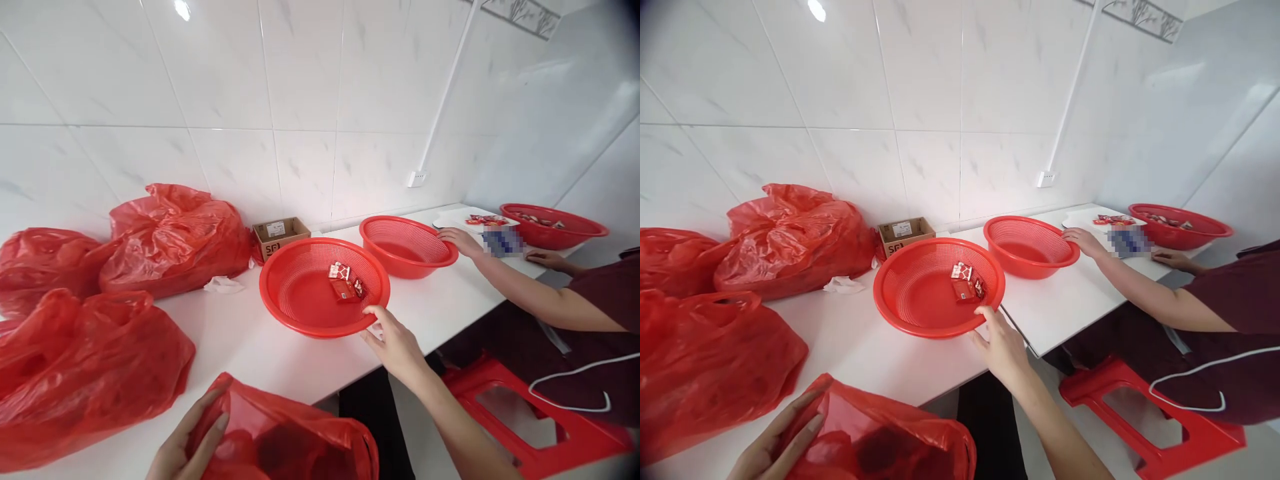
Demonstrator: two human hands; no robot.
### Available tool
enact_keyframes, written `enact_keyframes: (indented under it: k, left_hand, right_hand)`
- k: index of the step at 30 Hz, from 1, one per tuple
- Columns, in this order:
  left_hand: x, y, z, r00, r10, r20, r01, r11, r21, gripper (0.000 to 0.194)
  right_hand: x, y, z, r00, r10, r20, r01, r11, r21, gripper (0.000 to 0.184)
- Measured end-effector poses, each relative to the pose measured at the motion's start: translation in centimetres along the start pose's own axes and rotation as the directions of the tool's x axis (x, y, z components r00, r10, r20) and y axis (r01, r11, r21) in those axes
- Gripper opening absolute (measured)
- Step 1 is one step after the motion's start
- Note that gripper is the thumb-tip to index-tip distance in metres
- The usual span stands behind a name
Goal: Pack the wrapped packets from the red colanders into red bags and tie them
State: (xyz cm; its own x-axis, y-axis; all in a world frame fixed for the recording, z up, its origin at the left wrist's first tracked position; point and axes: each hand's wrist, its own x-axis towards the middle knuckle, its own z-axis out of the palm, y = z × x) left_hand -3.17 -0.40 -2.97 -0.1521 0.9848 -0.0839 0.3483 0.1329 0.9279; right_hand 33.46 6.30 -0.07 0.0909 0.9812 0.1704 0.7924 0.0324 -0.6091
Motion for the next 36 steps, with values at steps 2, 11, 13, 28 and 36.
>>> enact_keyframes:
  k: [2, 11, 13, 28, 36]
  left_hand:
    - [0.4, 0.7, 0.0, 0.999, -0.033, 0.003, 0.033, 0.998, -0.044, 0.061]
    - [1.7, 2.5, 0.9, 0.943, -0.258, -0.212, 0.114, 0.847, -0.519, 0.063]
    - [1.7, 2.6, 1.0, 0.929, -0.287, -0.233, 0.111, 0.819, -0.563, 0.068]
    - [0.9, 4.1, 2.6, 0.969, -0.205, -0.134, 0.139, 0.912, -0.386, 0.081]
    - [1.4, 4.6, 2.5, 0.972, -0.214, -0.099, 0.143, 0.868, -0.476, 0.084]
  right_hand:
    - [0.2, 0.1, -1.3, 0.993, 0.054, 0.107, -0.034, 0.982, -0.187, 0.041]
    - [3.4, -2.4, -2.8, 0.981, 0.083, 0.175, 0.001, 0.901, -0.434, 0.058]
    - [4.5, -3.0, -3.3, 0.958, 0.077, 0.277, 0.033, 0.928, -0.371, 0.058]
    - [20.9, 0.8, 0.2, 0.746, 0.195, 0.637, 0.212, 0.837, -0.504, 0.106]
    - [21.3, -0.7, -3.4, 0.808, 0.012, 0.589, 0.158, 0.959, -0.236, 0.069]
